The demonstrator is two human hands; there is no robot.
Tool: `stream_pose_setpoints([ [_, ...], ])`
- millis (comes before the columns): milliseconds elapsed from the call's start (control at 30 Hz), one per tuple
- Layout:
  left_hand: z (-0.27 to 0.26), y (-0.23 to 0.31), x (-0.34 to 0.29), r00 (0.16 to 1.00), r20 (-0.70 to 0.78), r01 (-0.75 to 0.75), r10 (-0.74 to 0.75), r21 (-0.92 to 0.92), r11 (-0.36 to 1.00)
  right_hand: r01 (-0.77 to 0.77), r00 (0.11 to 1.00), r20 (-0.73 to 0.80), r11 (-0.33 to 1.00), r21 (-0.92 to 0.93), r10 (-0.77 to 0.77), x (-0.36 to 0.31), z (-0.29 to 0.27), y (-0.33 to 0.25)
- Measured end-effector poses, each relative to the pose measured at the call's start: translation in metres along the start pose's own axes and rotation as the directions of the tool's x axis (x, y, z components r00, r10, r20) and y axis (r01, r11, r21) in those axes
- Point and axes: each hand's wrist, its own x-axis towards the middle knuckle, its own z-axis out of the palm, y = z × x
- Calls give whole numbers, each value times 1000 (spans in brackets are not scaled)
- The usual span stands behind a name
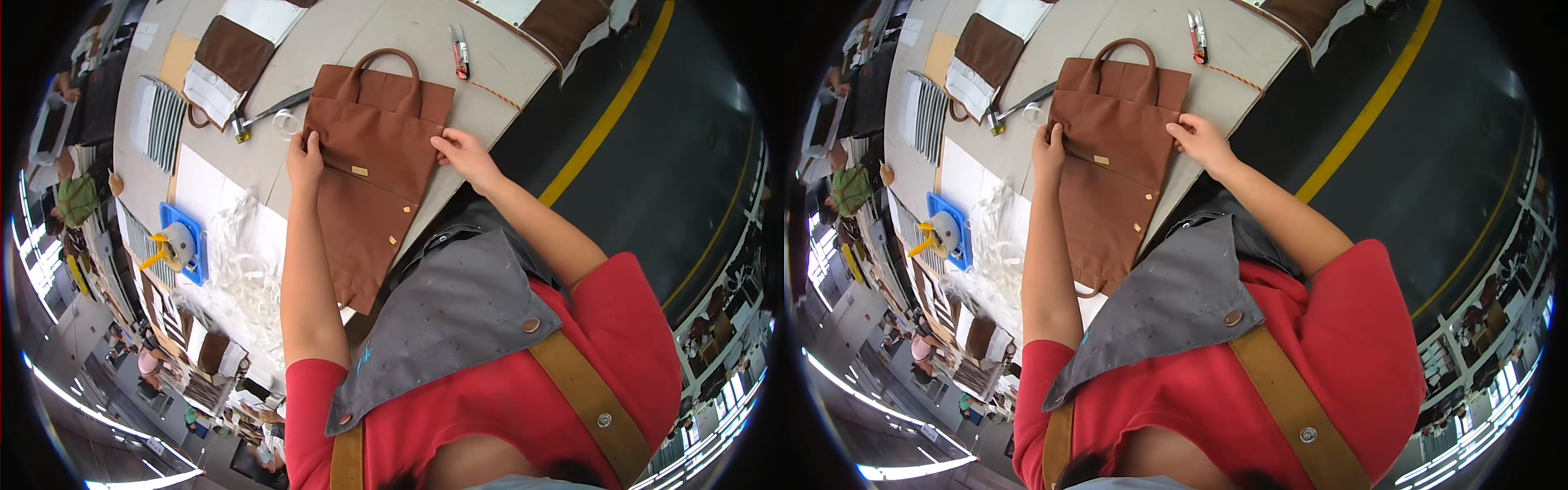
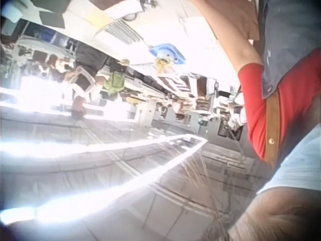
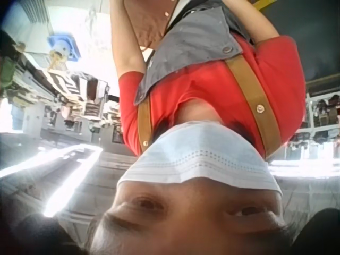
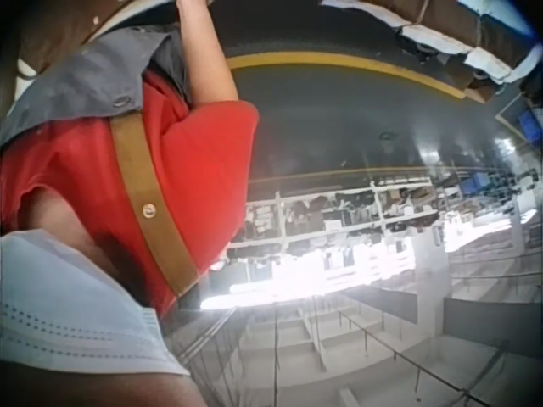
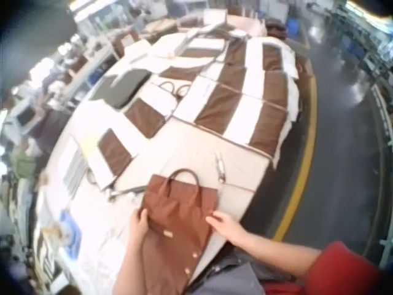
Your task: The person assembles brown and white striped tote bags at a factory workstation. They use a hammer to secure metal fasteners, fold and align fabric panels, and attach white straps to the bag handles. The person repeatedly flips and adjusts the bags while working on multiple units.
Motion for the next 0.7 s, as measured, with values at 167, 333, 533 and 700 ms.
stream_pose_setpoints([
  [167, -45, 60, -20, 994, -105, -65, 37, -272, 960, 124, 983, -162, 961, 248, -85, -18, 30, -49],
  [333, -123, 158, -92, 991, -128, -53, -36, -628, 777, 636, 771, -69, 771, 41, -633, -42, 39, -180],
  [533, -117, 151, -204, 974, 222, 191, 43, -910, 368, 926, 375, 121, 366, -89, -919, -107, 96, -295],
  [700, -104, 88, -280, 797, 559, 508, -228, -418, 754, 989, 74, 942, 144, -28, -327, -86, 231, -253],
])
